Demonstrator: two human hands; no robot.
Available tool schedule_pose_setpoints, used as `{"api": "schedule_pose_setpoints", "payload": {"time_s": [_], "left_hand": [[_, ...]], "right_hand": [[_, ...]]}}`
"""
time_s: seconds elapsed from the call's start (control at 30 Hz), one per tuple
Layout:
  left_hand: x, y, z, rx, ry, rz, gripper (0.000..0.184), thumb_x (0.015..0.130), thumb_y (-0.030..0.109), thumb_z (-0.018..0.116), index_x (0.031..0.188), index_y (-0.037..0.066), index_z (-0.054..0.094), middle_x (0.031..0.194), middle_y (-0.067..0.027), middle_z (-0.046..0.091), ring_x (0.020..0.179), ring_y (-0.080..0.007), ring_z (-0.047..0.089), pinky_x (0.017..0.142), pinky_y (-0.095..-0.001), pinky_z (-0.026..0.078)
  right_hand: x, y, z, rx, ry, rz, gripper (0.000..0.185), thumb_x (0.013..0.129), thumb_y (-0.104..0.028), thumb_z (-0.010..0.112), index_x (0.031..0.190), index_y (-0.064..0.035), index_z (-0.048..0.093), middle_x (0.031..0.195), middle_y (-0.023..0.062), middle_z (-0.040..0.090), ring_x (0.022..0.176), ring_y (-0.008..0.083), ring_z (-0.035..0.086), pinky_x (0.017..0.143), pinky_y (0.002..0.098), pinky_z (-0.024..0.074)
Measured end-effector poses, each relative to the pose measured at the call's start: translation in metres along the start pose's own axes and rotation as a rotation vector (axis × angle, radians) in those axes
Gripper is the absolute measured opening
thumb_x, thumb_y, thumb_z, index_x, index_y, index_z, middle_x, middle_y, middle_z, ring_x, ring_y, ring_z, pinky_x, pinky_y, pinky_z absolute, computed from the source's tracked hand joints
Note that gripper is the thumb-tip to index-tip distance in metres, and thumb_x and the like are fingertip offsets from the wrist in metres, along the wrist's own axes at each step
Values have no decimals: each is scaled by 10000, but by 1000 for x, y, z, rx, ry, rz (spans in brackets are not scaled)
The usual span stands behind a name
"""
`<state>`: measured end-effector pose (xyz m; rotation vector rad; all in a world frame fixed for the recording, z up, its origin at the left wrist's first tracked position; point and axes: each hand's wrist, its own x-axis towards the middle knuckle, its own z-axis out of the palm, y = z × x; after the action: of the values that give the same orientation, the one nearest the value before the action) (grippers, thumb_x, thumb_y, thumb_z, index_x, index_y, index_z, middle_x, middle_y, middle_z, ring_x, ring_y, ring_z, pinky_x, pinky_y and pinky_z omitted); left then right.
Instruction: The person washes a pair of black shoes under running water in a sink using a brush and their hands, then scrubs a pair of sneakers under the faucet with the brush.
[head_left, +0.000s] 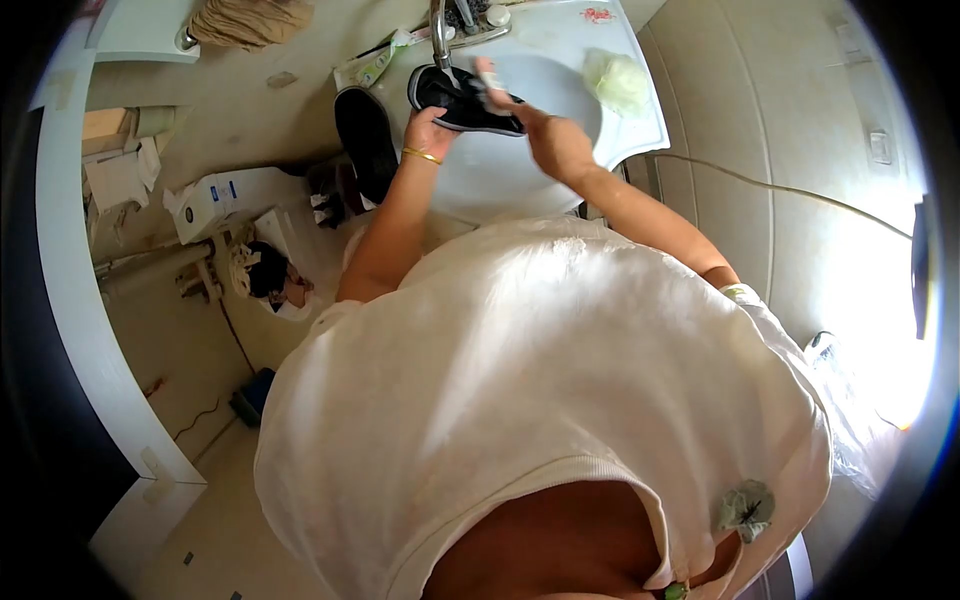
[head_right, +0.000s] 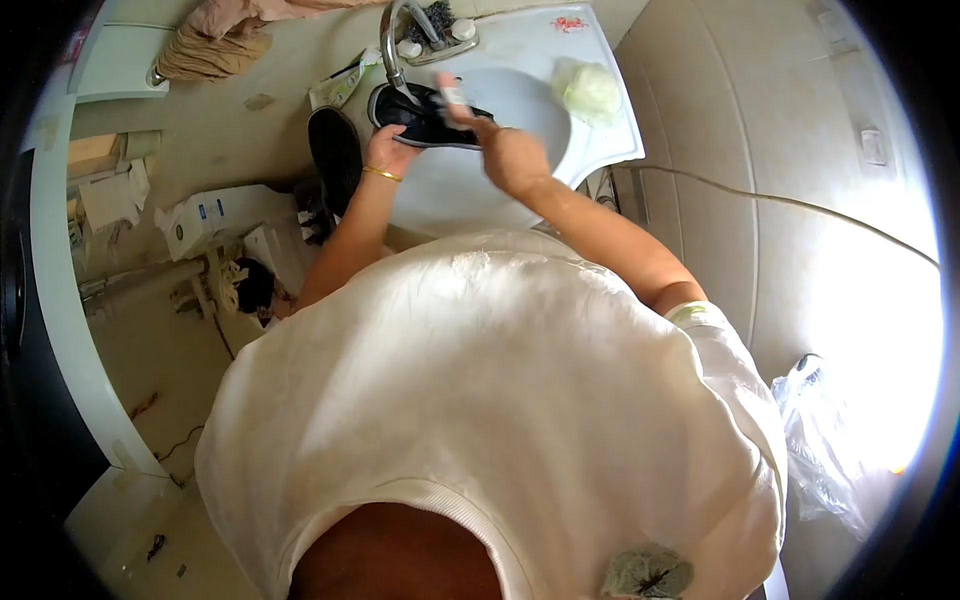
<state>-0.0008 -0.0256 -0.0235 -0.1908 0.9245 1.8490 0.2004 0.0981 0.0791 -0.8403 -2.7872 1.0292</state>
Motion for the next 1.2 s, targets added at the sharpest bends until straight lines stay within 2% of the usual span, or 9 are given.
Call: {"api": "schedule_pose_setpoints", "payload": {"time_s": [0.1, 0.3, 0.63, 0.83, 0.93, 0.97, 1.07, 1.1, 1.2], "left_hand": [[-10, -7, 7, -21, 79, -32, 418, 763, 73, 449, 1168, -31, 461, 1153, -188, 534, 1132, -354, 466, 971, -512, 368], [-16, -1, 0, -139, 22, -109, 466, 673, 34, 471, 1137, -14, 475, 1178, -198, 519, 1118, -380, 473, 980, -579, 326], [-26, 23, -8, -318, 45, -1, 503, 724, 72, 499, 1219, 9, 444, 1285, -189, 444, 1231, -395, 353, 1024, -599, 233], [-30, 36, -8, -243, 48, -15, 496, 782, 107, 505, 1262, 26, 413, 1322, -181, 413, 1262, -384, 322, 1033, -610, 189], [-29, 36, -7, -251, 60, -34, 508, 798, 136, 503, 1282, 29, 393, 1335, -179, 401, 1269, -383, 314, 1036, -607, 183], [-28, 36, -7, -240, 76, -31, 512, 804, 149, 502, 1288, 30, 386, 1340, -178, 397, 1271, -382, 311, 1036, -607, 181], [-23, 33, -6, -278, 81, -51, 504, 826, 184, 491, 1294, 32, 381, 1356, -180, 376, 1277, -385, 299, 1036, -606, 182], [-22, 32, -6, -294, 98, -46, 505, 831, 190, 489, 1297, 31, 377, 1358, -182, 371, 1278, -388, 296, 1036, -606, 184], [-20, 27, -3, -337, 127, -43, 505, 843, 204, 483, 1302, 26, 369, 1362, -190, 363, 1279, -397, 287, 1035, -605, 189]], "right_hand": [[-13, -46, -6, 31, -23, -76, 375, 874, -107, 386, 1225, -224, 449, 847, 172, 626, 765, 356, 612, 645, 450, 491], [-1, 17, 11, -24, -59, 132, 363, 878, -123, 380, 1222, -208, 456, 865, 182, 630, 793, 360, 606, 682, 459, 472], [-11, 15, 10, -79, -127, 143, 400, 891, -183, 419, 1288, -229, 405, 896, 167, 616, 830, 344, 597, 705, 437, 476], [-5, 70, 20, 111, 155, 244, 292, 878, -202, 456, 1143, -145, 565, 969, 178, 621, 890, 362, 583, 757, 426, 469], [-12, 65, 6, 198, 103, 320, 286, 868, -191, 477, 1132, -150, 580, 990, 185, 612, 899, 366, 582, 774, 421, 467], [-20, 49, -9, 132, -51, 235, 324, 873, -147, 494, 1179, -49, 535, 1066, 222, 573, 941, 368, 566, 789, 386, 471], [-37, 16, -3, 133, -57, 93, 349, 865, -117, 504, 1213, -79, 507, 1051, 223, 577, 933, 372, 566, 776, 406, 468], [-40, 14, 4, 133, 7, -37, 384, 860, -151, 501, 1241, -181, 468, 898, 196, 621, 815, 373, 590, 707, 451, 464], [-35, 15, 6, 29, 61, 12, 360, 861, -177, 506, 1221, -170, 490, 844, 180, 622, 785, 357, 594, 677, 437, 476]]}}
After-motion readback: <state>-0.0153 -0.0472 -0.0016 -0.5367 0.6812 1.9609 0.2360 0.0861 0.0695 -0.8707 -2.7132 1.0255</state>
